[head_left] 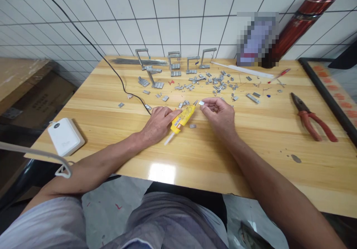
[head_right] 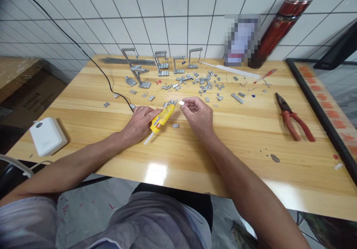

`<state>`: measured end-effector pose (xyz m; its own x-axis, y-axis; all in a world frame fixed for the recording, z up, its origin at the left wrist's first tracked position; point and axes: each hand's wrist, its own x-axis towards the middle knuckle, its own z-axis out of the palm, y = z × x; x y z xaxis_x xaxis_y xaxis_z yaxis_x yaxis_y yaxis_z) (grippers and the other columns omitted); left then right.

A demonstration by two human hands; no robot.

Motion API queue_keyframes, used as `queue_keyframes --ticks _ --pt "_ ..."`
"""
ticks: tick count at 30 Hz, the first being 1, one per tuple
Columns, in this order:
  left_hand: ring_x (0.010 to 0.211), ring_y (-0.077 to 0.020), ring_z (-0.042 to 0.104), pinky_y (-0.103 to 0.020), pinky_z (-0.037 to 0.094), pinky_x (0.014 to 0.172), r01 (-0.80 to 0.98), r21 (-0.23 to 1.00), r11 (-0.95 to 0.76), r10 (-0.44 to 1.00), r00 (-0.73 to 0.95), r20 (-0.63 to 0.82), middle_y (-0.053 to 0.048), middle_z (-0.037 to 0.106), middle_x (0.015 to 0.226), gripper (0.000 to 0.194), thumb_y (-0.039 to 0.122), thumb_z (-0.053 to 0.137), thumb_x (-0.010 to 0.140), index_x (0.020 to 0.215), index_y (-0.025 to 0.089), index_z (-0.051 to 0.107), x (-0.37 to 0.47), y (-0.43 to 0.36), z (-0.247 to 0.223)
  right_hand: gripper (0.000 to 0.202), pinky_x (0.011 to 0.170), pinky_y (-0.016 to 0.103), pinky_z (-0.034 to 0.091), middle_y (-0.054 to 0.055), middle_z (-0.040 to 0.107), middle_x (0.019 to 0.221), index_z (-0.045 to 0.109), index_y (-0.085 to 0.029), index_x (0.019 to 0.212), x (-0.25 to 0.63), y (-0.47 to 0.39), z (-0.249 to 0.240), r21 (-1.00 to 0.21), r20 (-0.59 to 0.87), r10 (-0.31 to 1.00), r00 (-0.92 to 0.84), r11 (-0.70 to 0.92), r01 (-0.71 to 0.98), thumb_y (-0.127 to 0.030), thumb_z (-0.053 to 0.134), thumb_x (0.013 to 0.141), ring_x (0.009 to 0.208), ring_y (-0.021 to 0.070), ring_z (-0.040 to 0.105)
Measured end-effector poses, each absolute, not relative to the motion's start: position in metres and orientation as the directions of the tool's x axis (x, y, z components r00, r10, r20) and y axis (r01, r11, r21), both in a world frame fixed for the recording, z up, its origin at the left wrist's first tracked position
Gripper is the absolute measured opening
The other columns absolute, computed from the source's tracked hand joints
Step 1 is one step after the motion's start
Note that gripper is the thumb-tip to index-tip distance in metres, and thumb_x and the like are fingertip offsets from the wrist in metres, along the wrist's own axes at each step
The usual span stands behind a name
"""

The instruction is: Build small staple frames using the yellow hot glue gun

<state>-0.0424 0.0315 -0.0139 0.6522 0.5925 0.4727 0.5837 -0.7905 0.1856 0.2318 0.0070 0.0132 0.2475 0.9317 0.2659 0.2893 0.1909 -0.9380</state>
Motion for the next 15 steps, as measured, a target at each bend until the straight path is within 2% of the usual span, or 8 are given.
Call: queue_keyframes --ticks 7,12,15 --pt "0.105 -0.0250 0.064 -0.041 0.046 0.095 0.540 0.216 -0.813 0.570 0.664 0.484 -0.009 0.071 0.112 0.060 0.004 0.050 0.107 0.163 0.026 0.057 -0.042 0.030 -0.014 0.031 0.082 0.039 0.067 0.003 0.081 0.093 0.081 -0.025 0.105 0.236 0.009 0.010 -0.953 0.247 0.939 0.238 0.191 0.235 -0.048 0.084 0.084 0.081 0.0200 0.074" --pt "0.108 -0.0258 0.064 -0.042 0.047 0.099 0.558 0.270 -0.785 0.617 0.660 0.429 -0.010 0.070 0.114 0.056 0.007 0.046 0.110 0.162 0.024 0.057 -0.043 0.031 -0.014 0.036 0.081 0.039 0.066 0.001 0.078 0.088 0.082 -0.025 0.105 0.239 0.014 0.008 -0.984 0.176 0.960 0.218 0.164 0.071 -0.047 0.088 0.078 0.080 0.0190 0.073" --pt "0.109 -0.0258 0.064 -0.042 0.047 0.099 0.527 0.271 -0.806 0.589 0.662 0.463 -0.010 0.071 0.116 0.057 0.006 0.047 0.109 0.162 0.024 0.055 -0.043 0.031 -0.014 0.037 0.073 0.035 0.061 -0.001 0.075 0.080 0.083 -0.023 0.104 0.239 0.017 0.007 -0.990 0.137 0.969 0.204 0.143 -0.015 -0.046 0.089 0.075 0.074 0.0172 0.069"
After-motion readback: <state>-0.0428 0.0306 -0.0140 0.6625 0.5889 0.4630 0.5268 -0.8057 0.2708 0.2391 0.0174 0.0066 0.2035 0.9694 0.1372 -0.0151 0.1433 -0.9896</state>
